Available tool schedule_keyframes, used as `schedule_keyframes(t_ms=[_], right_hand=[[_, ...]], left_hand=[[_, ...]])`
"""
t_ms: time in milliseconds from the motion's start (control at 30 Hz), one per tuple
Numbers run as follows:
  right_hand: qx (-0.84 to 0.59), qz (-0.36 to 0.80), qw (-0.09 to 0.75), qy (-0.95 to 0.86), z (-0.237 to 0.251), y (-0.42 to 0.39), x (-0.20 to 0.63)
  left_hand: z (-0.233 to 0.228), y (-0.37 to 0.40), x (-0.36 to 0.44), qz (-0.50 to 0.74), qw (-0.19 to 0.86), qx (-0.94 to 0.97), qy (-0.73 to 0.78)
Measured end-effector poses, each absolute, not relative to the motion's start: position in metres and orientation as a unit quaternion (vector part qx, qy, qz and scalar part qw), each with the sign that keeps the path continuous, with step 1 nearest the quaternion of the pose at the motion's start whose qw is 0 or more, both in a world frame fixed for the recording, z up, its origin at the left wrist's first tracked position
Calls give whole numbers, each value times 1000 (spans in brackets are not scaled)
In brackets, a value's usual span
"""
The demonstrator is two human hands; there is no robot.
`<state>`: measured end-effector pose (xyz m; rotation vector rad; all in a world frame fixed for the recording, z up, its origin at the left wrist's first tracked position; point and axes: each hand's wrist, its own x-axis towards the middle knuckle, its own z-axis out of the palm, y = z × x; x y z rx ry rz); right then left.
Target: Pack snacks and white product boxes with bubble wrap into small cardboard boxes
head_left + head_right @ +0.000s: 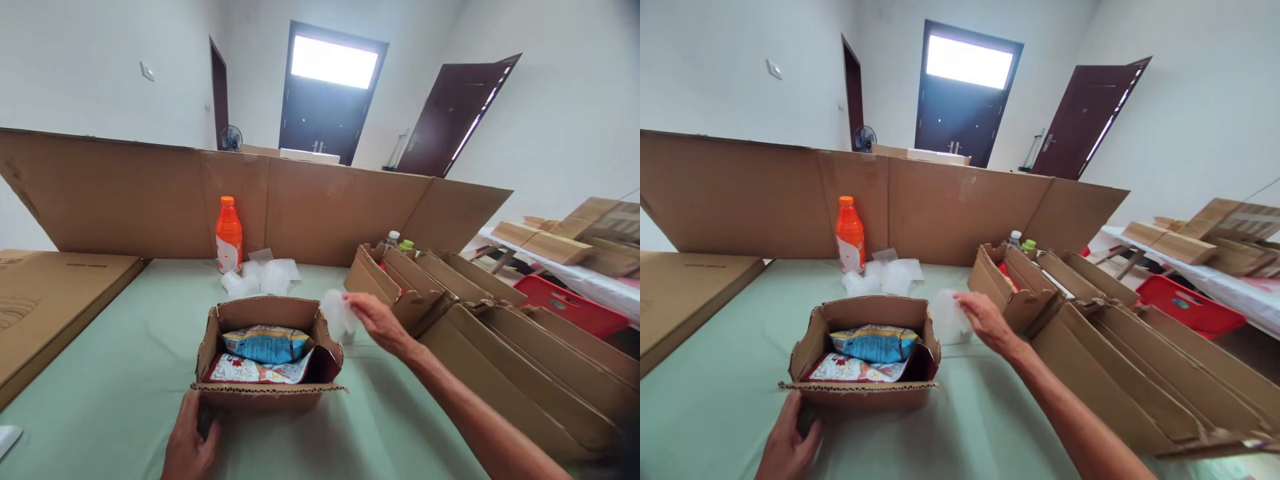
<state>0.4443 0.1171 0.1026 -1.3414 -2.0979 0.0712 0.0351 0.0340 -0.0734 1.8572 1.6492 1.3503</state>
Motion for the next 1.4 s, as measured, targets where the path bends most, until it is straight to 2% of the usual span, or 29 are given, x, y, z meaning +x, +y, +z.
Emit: schedule_keyframes(t_ms=[100, 233, 467, 567, 733, 867, 967, 1167, 1400], right_hand=[[-483, 66, 223, -844, 65, 87, 434], [-484, 109, 180, -850, 46, 66, 430], [-517, 174, 244, -802, 55, 39, 425], [-498, 216, 242, -804, 47, 28, 401], [-510, 241, 289, -774, 36, 53, 364], [-537, 213, 307, -757, 37, 86, 366], [-582, 169, 290, -741, 33, 88, 378], [-630, 46, 122, -766, 9, 81, 364], [-647, 31, 127, -752, 10, 83, 381]], left_hand=[[-68, 29, 34, 467, 176, 624, 601], [-65, 23, 22, 433, 219, 613, 623], [-44, 21, 13, 390, 250, 611, 642], [-31, 25, 23, 379, 262, 626, 629], [-11, 60, 38, 392, 289, 616, 619], [-4, 95, 43, 414, 308, 598, 613], [-15, 100, 41, 417, 324, 594, 607], [-41, 66, 43, 474, 354, 518, 618], [-23, 13, 51, 422, 292, 577, 635]])
